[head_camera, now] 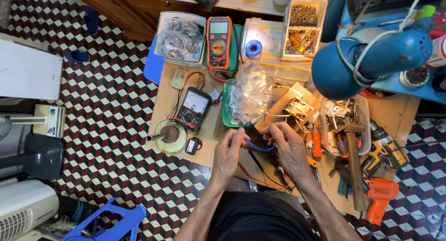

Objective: The person opens a plastic bag and removes small electronic components. They then connect wires to a small circuit board and repeatedly adjust the connections under a work lamp.

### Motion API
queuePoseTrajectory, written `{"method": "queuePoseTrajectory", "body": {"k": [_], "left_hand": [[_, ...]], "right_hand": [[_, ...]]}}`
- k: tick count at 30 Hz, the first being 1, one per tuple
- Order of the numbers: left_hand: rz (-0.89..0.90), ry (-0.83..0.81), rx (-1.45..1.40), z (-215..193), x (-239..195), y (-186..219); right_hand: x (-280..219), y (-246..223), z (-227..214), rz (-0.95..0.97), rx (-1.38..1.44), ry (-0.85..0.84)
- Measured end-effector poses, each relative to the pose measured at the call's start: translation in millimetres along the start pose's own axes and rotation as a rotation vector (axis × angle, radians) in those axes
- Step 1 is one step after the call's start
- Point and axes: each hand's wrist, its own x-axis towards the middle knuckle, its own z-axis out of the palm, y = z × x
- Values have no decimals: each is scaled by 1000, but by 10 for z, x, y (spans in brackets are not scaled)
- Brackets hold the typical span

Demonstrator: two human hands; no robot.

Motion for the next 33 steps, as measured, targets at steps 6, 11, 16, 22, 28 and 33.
{"method": "queuePoseTrajectory", "body": {"k": [6,11,16,22,28,33], "left_hand": [[531,186,563,-21,1176,220],[305,-41,800,85,1831,115],[199,-122,384,-374,1750,-68],[65,-207,-22,-690,1373,138],[264,-314,61,-789,1126,632],[144,-500,-146,-797,1251,614]], "right_hand": [[98,-105,-34,249,-31,107],[4,-198,23,295,160,228],[-2,-233,253,279,301,348],[282,-34,671,215,225,276],[750,207,976,28,-562,221],[633,143,919,7,-568,217]]}}
